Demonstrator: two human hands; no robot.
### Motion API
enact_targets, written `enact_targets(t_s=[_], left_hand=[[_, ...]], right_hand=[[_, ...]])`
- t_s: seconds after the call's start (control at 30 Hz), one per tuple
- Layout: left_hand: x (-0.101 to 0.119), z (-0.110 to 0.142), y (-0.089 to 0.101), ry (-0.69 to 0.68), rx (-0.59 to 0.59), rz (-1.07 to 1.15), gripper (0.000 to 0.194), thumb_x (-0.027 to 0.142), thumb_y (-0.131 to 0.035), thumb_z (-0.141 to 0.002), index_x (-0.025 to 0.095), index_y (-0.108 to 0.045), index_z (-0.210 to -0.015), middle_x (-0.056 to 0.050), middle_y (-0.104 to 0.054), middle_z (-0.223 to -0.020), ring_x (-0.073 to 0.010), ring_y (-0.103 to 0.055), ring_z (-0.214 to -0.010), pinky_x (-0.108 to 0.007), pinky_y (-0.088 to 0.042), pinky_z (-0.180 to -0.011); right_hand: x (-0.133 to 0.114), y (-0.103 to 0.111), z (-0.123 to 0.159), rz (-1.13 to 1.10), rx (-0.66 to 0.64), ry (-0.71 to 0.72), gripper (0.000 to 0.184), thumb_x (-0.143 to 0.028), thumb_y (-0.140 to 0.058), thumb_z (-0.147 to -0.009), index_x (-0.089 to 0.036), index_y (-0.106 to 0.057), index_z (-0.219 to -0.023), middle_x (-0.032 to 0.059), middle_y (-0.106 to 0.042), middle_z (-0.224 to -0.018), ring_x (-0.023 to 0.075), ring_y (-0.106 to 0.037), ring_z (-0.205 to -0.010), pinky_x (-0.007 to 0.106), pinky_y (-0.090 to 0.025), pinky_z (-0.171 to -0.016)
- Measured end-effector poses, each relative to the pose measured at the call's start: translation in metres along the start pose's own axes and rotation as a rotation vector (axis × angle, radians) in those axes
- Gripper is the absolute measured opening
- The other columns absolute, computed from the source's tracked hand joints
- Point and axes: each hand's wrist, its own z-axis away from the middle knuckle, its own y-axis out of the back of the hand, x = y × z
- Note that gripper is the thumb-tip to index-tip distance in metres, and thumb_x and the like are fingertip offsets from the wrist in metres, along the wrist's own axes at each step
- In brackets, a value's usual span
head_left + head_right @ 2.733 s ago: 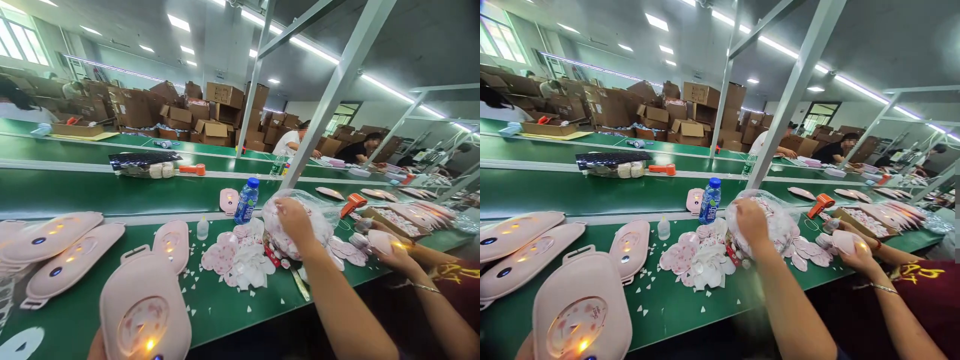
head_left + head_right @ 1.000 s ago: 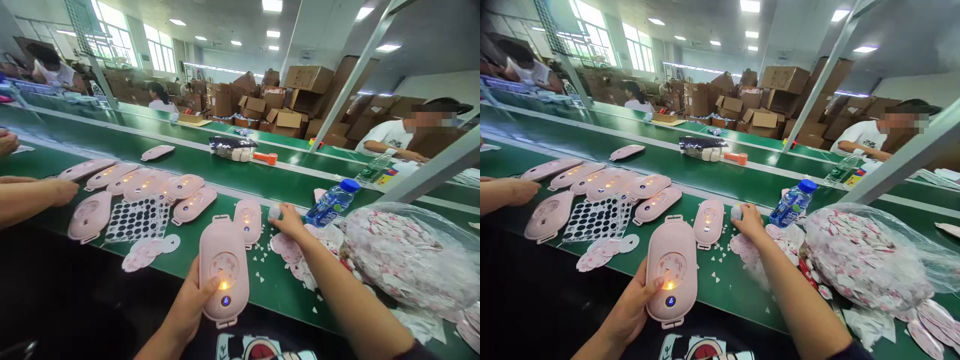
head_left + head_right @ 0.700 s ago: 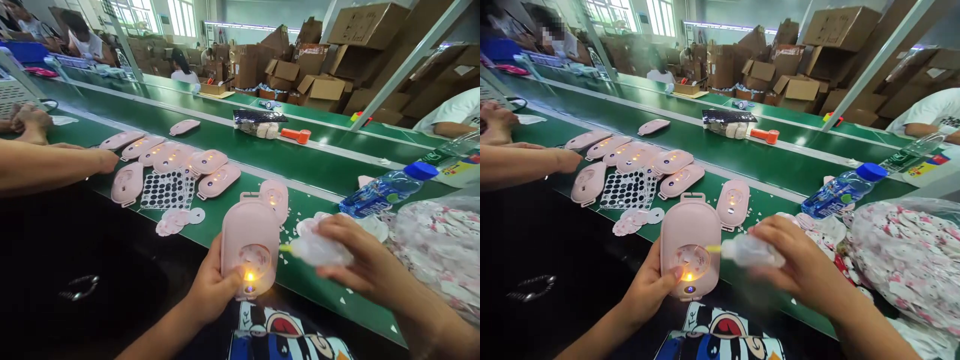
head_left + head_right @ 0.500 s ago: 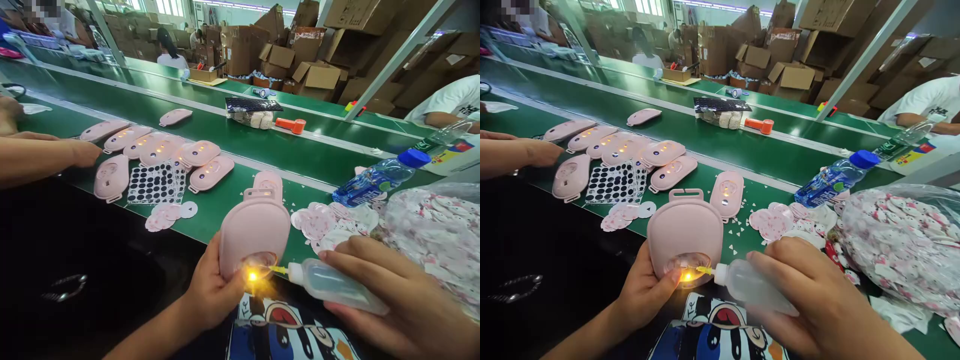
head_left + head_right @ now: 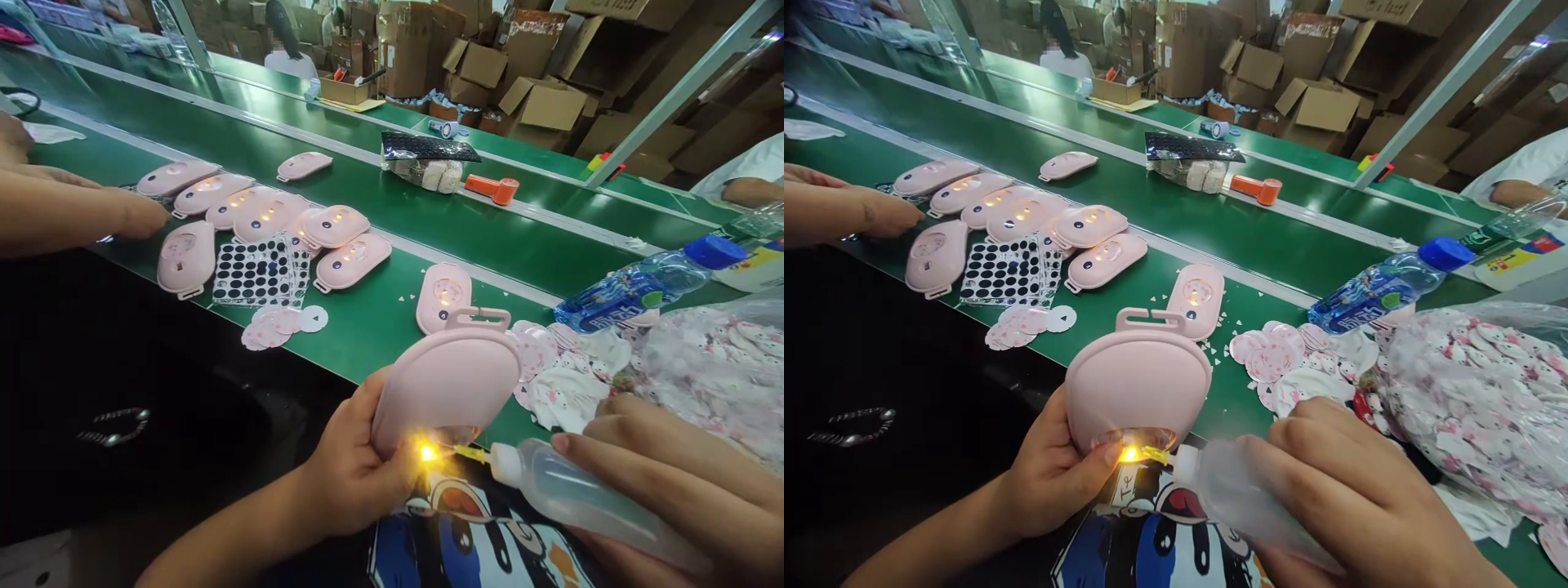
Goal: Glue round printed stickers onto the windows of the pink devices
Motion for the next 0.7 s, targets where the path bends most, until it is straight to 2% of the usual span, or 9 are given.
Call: enact_targets(t_s=[0.1,0.27,0.47,0.7], left_hand=[[0.000,-0.001,-0.001,-0.005,-0.023,0.034,0.056,0.012,-0.059,-0.088,0.042,-0.048,-0.134,0.003,-0.066,-0.116,-0.0160,-0.066,-0.096,-0.025,-0.055,-0.083],[-0.001,0.000,0.000,0.012,-0.063,0.034,0.055,0.013,-0.058,-0.088,0.040,-0.046,-0.135,0.000,-0.065,-0.120,-0.0198,-0.066,-0.102,-0.028,-0.056,-0.085],[-0.001,0.000,0.000,0.000,-0.010,0.024,0.054,0.011,-0.059,-0.086,0.034,-0.050,-0.134,-0.002,-0.068,-0.115,-0.0199,-0.069,-0.094,-0.028,-0.057,-0.081],[0.009,-0.003,-0.007,0.141,0.066,0.120,0.048,0.015,-0.068,-0.083,0.030,-0.058,-0.128,-0.004,-0.072,-0.110,-0.0237,-0.071,-0.094,-0.030,-0.059,-0.079]], right_hand=[[-0.001,0.001,0.003,-0.004,-0.058,0.000,0.034,-0.019,-0.053,-0.086,-0.017,-0.059,-0.120,0.0132,-0.063,-0.102,0.0241,-0.062,-0.088,0.034,-0.054,-0.063],[-0.003,0.002,0.008,0.003,-0.045,-0.028,0.034,-0.020,-0.052,-0.087,-0.022,-0.058,-0.121,0.0113,-0.063,-0.098,0.0239,-0.063,-0.083,0.036,-0.054,-0.059],[-0.001,0.003,0.010,-0.012,-0.064,-0.042,0.038,-0.022,-0.053,-0.086,-0.023,-0.057,-0.124,0.0094,-0.065,-0.096,0.0252,-0.063,-0.083,0.038,-0.055,-0.063],[-0.001,0.007,0.012,-0.010,-0.090,-0.032,0.040,-0.018,-0.053,-0.086,-0.020,-0.055,-0.126,0.0108,-0.065,-0.098,0.0240,-0.064,-0.083,0.035,-0.054,-0.062]])
